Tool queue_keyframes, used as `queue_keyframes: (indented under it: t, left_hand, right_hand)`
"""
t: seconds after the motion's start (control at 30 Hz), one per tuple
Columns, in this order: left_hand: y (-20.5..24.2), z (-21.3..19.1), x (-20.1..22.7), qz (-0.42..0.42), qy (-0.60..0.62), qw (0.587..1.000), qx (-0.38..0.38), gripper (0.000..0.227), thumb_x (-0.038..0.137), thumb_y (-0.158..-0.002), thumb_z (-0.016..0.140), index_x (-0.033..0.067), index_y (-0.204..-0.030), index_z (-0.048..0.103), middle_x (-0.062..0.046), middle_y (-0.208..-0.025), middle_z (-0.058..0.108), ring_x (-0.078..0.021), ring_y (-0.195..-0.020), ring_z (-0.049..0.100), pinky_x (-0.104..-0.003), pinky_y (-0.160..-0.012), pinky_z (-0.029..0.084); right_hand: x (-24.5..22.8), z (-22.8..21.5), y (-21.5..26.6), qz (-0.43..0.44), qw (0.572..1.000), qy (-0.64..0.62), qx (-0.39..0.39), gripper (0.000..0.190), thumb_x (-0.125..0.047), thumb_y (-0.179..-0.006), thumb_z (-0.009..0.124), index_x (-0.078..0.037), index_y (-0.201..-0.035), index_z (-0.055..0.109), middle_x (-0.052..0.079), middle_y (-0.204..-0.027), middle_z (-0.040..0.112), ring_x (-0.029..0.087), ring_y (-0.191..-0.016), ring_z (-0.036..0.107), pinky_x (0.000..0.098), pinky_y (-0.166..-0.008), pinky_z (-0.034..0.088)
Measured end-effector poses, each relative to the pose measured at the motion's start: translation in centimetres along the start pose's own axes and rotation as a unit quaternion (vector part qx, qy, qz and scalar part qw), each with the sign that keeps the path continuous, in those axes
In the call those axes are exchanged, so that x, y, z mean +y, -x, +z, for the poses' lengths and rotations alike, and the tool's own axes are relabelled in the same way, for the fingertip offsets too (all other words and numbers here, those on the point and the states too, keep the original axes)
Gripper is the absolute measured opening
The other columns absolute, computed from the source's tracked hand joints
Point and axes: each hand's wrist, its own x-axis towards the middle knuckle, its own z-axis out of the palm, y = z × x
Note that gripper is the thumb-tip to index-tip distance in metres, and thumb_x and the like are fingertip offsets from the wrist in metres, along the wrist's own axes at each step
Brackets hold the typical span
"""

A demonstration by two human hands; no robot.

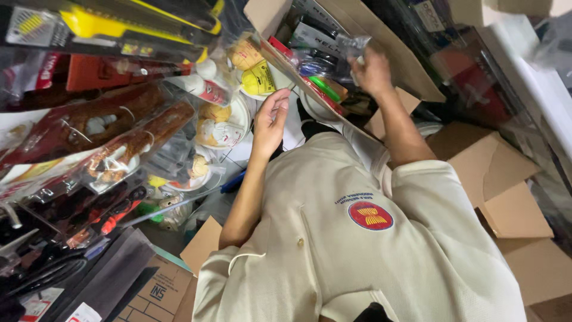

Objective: The person handles various packaged hardware items, including a screwdriver and small bags of parts, wiping each item with a cloth in a cluttered storage space.

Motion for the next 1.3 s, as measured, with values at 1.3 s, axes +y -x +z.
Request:
queue_keyframes:
  t: [1.3]
  left_hand:
    - [-1.1,5.4,4.5,-0.031,0.481,0.873,-0.070,0.062,0.011,-0.100,0.057,0.0032,-0.159,0.040,-0.014,-0.149,0.056,-0.0241,-0.134,0.060,-0.039,-0.113,0.051]
  right_hand:
    - [-23.6,-9.4,12.3,-0.430,0.868,-0.168,0.182,0.029,-0.025,-0.108,0.059,-0.002,-0.125,0.062,0.020,-0.135,0.057,0.035,-0.128,0.056,0.0474,-0.112,0.044]
